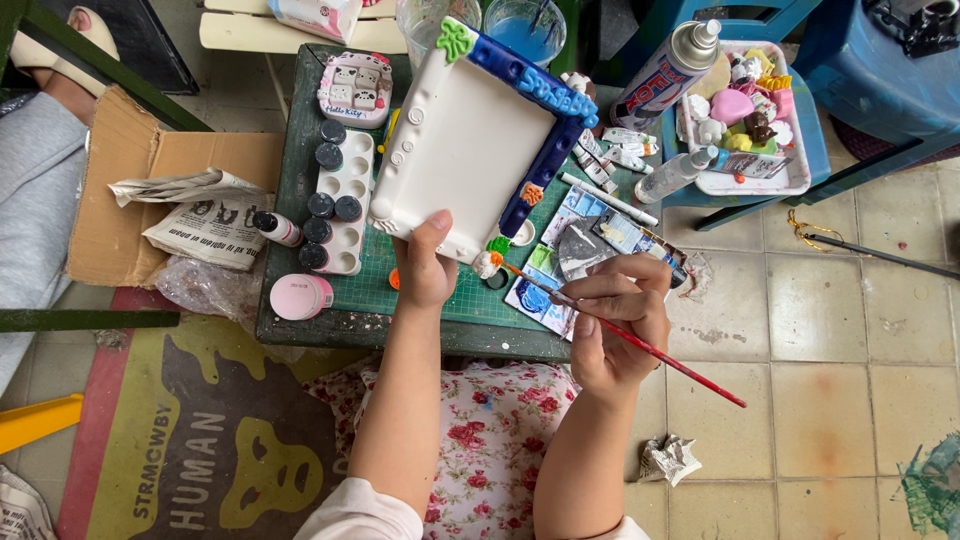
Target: The person holds a white ceramic picture frame decorated with raised blue and green ornaments and paints its edges and decorative details with a small paintbrush, dipping the brush into paint containers on the table and rotating the frame to reach different sides.
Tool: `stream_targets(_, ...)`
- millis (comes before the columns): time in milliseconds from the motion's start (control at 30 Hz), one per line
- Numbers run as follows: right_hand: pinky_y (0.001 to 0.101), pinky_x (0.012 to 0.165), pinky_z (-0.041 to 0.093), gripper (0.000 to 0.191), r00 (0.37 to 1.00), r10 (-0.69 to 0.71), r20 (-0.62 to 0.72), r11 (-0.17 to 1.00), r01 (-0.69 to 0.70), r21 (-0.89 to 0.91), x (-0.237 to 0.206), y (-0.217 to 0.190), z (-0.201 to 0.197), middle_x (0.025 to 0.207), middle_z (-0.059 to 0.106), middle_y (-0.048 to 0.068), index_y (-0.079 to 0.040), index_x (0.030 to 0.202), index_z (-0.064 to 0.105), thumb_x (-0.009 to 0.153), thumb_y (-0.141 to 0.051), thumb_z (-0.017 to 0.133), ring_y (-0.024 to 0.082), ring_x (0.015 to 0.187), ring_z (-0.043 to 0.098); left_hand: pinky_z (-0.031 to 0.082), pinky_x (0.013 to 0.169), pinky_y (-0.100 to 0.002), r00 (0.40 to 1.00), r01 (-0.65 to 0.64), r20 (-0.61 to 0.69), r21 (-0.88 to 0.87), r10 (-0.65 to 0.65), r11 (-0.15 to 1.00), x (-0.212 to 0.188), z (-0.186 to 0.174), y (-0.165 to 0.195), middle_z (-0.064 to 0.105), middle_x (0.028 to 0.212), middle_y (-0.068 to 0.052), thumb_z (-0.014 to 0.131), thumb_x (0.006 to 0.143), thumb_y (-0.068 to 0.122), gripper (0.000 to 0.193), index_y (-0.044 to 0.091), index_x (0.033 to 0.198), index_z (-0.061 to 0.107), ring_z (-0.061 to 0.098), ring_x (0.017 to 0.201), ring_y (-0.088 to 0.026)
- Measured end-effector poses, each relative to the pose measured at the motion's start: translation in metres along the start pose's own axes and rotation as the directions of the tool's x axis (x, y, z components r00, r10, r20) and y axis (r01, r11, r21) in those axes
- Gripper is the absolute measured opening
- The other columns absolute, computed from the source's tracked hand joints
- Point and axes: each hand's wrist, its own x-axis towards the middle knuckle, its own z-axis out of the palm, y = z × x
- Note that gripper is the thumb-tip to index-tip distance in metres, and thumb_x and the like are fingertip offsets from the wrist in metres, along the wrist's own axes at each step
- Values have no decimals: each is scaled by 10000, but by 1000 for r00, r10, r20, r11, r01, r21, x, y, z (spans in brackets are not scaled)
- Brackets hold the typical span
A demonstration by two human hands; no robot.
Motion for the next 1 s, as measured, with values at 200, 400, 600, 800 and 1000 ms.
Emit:
stream_targets(200,334,858,483,112,999,2,33,1000,-1,-19,1,-1,0,871,708,128,-70,942,496,952,-97,604,213,1070,469,466,1100,-413,1000,-10,22,11,10,1000,-1,-1,0,540,1361,-131,649,870,165,634,17,1453,449,542,1276,-234)
stream_targets(400,330,859,484,130,999,0,36,999,2,-39,2,-1,0,862,716,127,-70,930,499,973,-99,619,216,1071,472,458,1118,-410,1000,-18,16,10,18,1000,-1,-1,0,538,1370,-126,652,872,161,629,26,1453,454,540,1287,-232)
stream_targets(600,322,833,472,147,1000,-9,28,998,11,-65,2,0,0,855,721,133,-65,929,494,977,-107,627,218,1052,470,470,1096,-412,1000,-21,21,-6,21,1000,-1,-3,0,547,1356,-125,668,878,164,620,18,1448,473,551,1269,-236)
stream_targets(800,321,844,485,133,999,-21,25,998,22,-61,2,-1,-1,865,721,129,-62,943,499,981,-124,610,214,1060,471,472,1106,-403,998,-51,25,14,51,999,-1,-4,0,549,1363,-118,682,869,172,636,36,1453,468,550,1278,-227)
stream_targets(1000,316,844,479,119,1000,-12,4,998,12,-55,1,-1,0,860,730,118,-72,960,494,982,-103,607,192,1010,466,470,1112,-400,998,-51,37,25,50,998,-1,-4,-1,547,1369,-122,687,871,180,640,38,1454,464,550,1284,-227)
